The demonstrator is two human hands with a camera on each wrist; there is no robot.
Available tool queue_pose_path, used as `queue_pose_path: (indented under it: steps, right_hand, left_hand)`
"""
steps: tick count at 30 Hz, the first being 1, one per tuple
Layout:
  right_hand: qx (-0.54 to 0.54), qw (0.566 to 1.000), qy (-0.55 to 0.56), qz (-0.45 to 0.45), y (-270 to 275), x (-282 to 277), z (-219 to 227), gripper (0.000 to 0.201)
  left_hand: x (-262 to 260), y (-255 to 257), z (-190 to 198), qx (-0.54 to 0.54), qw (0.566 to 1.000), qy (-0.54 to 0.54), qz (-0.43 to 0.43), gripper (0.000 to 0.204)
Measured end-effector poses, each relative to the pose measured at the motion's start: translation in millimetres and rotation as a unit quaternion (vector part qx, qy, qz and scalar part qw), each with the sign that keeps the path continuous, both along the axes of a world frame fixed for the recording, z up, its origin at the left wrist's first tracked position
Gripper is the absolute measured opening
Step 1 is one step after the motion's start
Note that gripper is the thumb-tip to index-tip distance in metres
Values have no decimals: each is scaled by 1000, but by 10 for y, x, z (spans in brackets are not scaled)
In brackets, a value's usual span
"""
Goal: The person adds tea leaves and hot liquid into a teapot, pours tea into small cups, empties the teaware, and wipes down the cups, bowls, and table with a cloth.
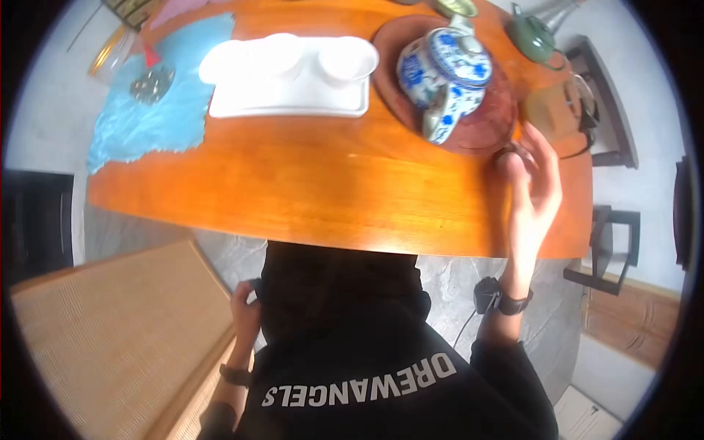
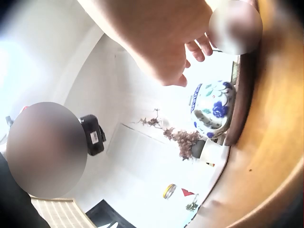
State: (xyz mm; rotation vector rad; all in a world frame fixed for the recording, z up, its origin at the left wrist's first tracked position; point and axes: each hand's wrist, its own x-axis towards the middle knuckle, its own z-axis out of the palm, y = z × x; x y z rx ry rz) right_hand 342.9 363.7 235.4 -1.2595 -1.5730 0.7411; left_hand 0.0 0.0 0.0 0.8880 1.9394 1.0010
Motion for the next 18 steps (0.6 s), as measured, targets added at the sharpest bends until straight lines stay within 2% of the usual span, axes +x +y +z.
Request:
queue_pose_path:
  steps: [1, 2, 3, 4, 5, 6, 7, 9, 12, 14, 15, 16, 17, 18]
  right_hand:
    - [36, 999, 5, 0, 51, -104, 27, 46]
    - [125, 989, -73, 6, 158, -163, -1, 47]
    - [147, 986, -84, 11, 239, -253, -2, 46]
    - [178, 973, -147, 27, 352, -100, 396, 46]
    - [188, 966, -174, 40, 426, -186, 457, 46]
    - [186, 963, -185, 56, 524, -244, 461, 44]
    - [185, 961, -190, 71, 633, -310, 446, 43]
    - [221, 943, -236, 82, 807, -388, 454, 39]
    - [217, 942, -237, 93, 964, -373, 473, 36]
    - [126, 982, -111, 85, 996, -308, 473, 31]
    - [190, 974, -115, 46, 1057, -229, 443, 28]
    - [155, 984, -86, 17, 1053, -160, 477, 28]
    - [118, 992, -53, -8, 1048, -101, 494, 27]
    - [130, 987, -95, -10, 1126, 40, 408, 27]
  left_hand:
    - [-77, 7, 105, -25, 999, 13, -15, 29]
    - [-194, 59, 180, -51, 998, 29, -28, 27]
    - [-296, 162, 371, -46, 998, 37, -38, 27]
    - [16, 364, 585, -17, 996, 57, -63, 26]
    - [-65, 414, 753, -11, 990, 112, -87, 24]
    - [-232, 377, 755, 4, 972, 210, -105, 22]
    - [-301, 500, 934, 6, 969, 219, -113, 22]
    - [-371, 840, 1358, 149, 945, 280, -84, 21]
    - [-352, 1259, 1908, 222, 915, 330, -75, 15]
    - [-407, 1514, 2261, 264, 872, 402, -93, 10]
    - [-553, 1624, 2353, 296, 849, 433, -70, 8]
    - [-758, 1725, 2424, 324, 823, 464, -45, 8]
    - [-991, 1881, 2494, 353, 808, 471, -6, 16]
    - [-1141, 2092, 2648, 351, 796, 492, 39, 34]
